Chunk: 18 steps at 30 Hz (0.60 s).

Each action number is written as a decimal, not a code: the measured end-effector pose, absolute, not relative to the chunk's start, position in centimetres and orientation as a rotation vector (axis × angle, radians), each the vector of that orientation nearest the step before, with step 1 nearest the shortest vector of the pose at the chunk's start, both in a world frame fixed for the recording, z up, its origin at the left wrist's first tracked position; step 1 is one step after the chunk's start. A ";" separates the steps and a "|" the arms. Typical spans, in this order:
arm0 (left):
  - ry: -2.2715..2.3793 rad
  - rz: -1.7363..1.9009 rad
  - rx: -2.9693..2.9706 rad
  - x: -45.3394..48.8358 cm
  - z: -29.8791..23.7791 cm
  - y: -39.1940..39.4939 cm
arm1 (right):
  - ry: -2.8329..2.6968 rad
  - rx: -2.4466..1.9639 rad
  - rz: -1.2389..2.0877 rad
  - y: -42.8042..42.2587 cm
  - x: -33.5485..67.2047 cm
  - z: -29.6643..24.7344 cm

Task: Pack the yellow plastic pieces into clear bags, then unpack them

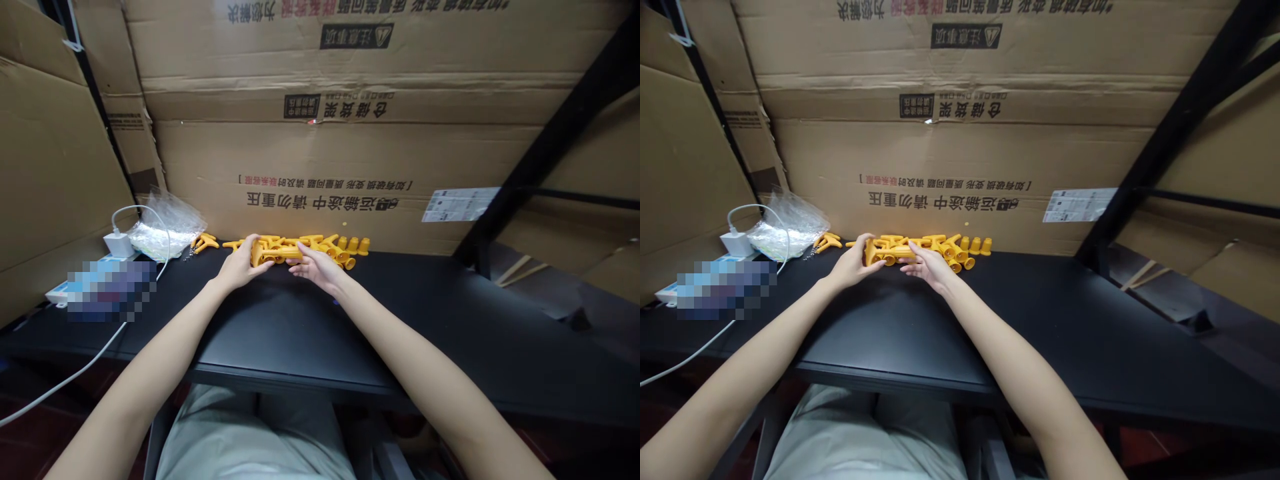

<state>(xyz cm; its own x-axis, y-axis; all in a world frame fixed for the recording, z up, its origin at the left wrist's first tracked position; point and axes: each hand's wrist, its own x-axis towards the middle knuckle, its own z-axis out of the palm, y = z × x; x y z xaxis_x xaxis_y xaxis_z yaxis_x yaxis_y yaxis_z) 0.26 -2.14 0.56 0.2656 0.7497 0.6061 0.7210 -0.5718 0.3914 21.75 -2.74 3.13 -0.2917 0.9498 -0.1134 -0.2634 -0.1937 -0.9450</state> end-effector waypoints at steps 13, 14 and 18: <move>1.314 1.189 2.603 -0.1 0.1 -1.6 | -1.162 -1.048 0.476 2.6 26.2 -0.4; 1.310 1.181 2.609 -0.1 0.1 -1.7 | -1.276 -1.072 0.339 2.7 26.4 -0.9; 1.314 1.172 2.609 0.0 0.2 -1.7 | -1.714 -1.188 -0.087 2.4 26.5 -2.3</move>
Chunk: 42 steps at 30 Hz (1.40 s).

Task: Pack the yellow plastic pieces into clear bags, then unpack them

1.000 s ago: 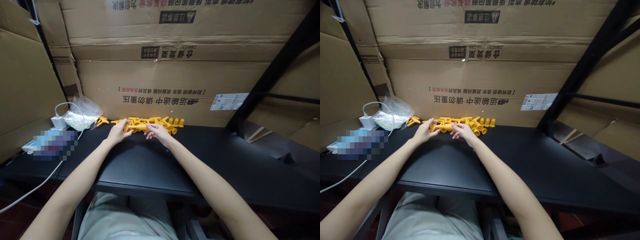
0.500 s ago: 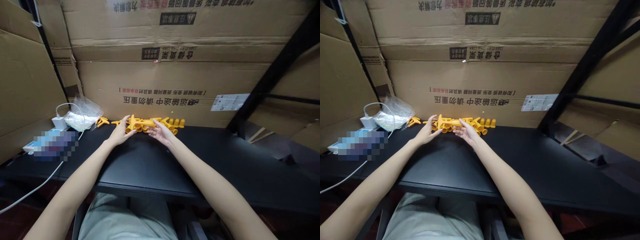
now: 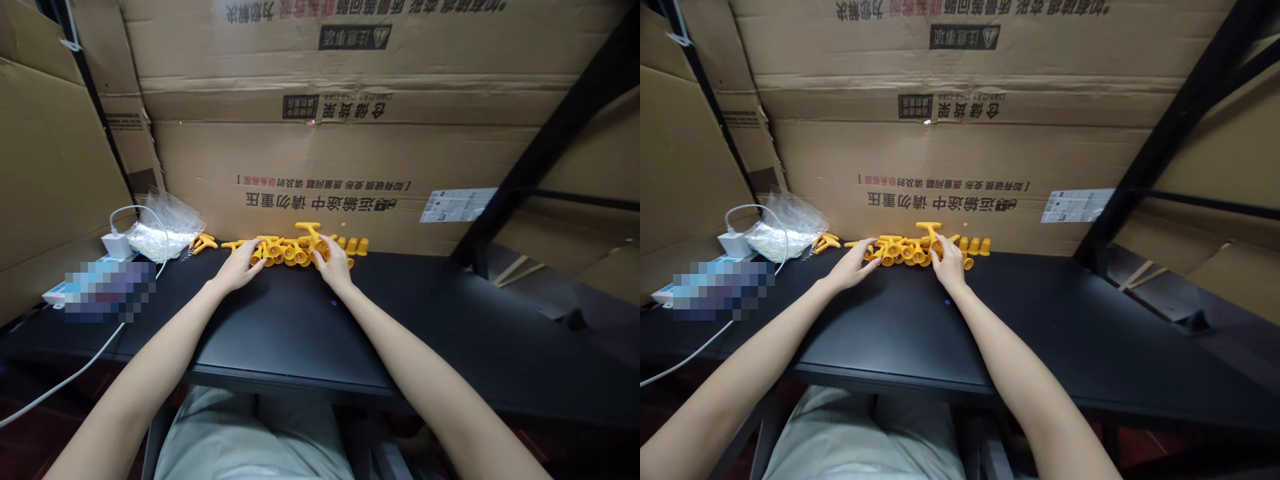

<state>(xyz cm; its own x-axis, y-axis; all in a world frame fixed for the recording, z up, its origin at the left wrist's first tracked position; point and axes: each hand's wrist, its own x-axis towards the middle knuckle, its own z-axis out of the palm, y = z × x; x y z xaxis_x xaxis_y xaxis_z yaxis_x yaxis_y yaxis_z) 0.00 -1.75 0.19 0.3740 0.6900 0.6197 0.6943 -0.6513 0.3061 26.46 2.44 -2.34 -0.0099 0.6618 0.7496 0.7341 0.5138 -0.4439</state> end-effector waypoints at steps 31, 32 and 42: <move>-1.543 -1.561 -2.324 -1.2 2.9 -2.7 | -1.110 -1.119 0.704 3.7 30.7 2.8; -1.592 -1.655 -2.309 -1.3 3.0 -2.6 | -1.078 -1.151 0.736 4.0 31.2 2.9; -1.853 -2.365 -2.065 -3.1 2.8 -1.1 | -1.144 -1.661 0.615 7.8 33.8 1.0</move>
<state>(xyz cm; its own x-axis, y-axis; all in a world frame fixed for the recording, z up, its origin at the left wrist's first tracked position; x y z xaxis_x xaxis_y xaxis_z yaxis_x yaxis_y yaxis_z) -3.05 -1.12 2.84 -0.2737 0.8533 0.4439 0.2269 -0.3912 0.8919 33.84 7.85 1.01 0.4257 0.8971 0.1185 0.3956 -0.0667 -0.9160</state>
